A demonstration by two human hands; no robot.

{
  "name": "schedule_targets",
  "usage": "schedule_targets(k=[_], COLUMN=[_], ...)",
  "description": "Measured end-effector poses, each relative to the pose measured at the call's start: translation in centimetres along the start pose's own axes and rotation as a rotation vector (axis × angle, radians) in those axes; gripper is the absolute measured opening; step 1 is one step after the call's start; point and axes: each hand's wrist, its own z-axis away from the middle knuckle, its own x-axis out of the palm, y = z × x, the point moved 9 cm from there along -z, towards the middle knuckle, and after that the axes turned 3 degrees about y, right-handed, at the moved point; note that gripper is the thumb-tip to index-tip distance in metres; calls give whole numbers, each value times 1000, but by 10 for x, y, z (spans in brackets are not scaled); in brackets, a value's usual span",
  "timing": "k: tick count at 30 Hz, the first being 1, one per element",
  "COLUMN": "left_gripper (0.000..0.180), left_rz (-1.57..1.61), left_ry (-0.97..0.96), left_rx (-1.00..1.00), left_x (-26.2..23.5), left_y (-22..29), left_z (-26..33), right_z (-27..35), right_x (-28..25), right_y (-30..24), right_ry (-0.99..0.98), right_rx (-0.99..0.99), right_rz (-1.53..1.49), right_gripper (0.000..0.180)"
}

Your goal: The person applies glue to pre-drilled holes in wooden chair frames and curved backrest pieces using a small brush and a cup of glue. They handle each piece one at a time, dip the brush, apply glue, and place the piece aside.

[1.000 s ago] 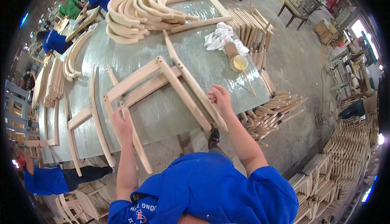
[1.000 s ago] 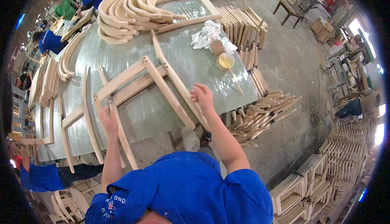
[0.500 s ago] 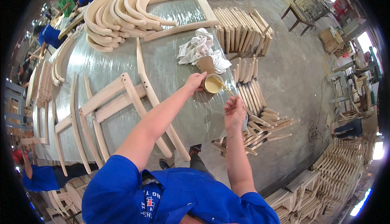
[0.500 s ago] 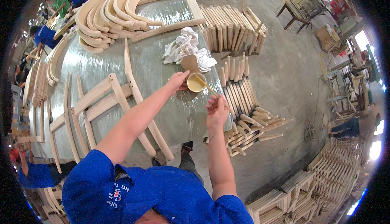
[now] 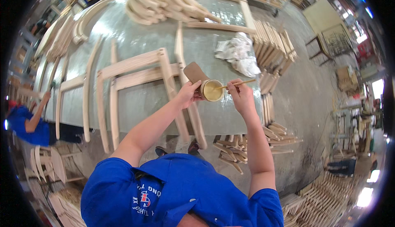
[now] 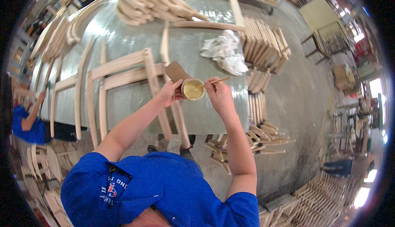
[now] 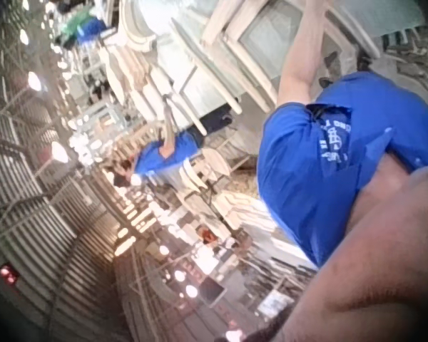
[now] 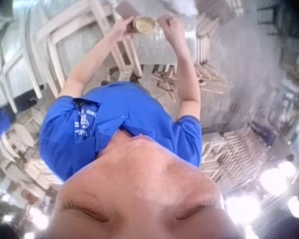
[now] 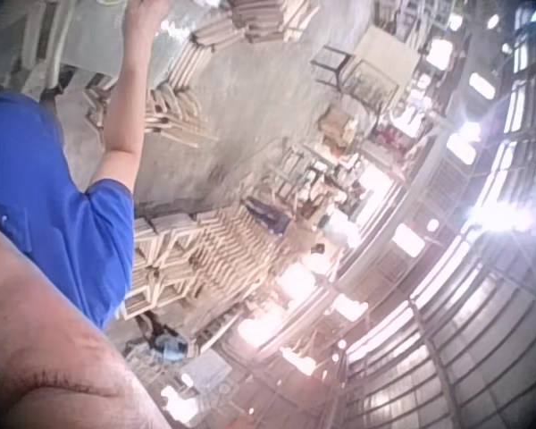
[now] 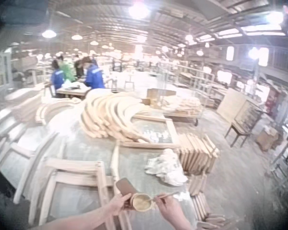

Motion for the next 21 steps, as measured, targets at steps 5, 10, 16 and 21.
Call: schedule_targets(k=[5,10,16,21], left_gripper=[24,24,27,28], left_rz=[166,276,358,470], left_ry=[155,347,466,505], left_rx=[252,503,646,640], left_x=[-118,-223,-314,-352], left_y=[46,80,86,80], left_z=[99,199,277,299], right_z=[3,22,46,50], right_x=[108,211,309,370], right_y=[-105,-204,-245,-230], right_ry=[-168,-293,-384,-484], right_rx=[-190,-283,-118,82], right_rz=[-70,-169,-361,-466], right_gripper=[14,15,16,20])
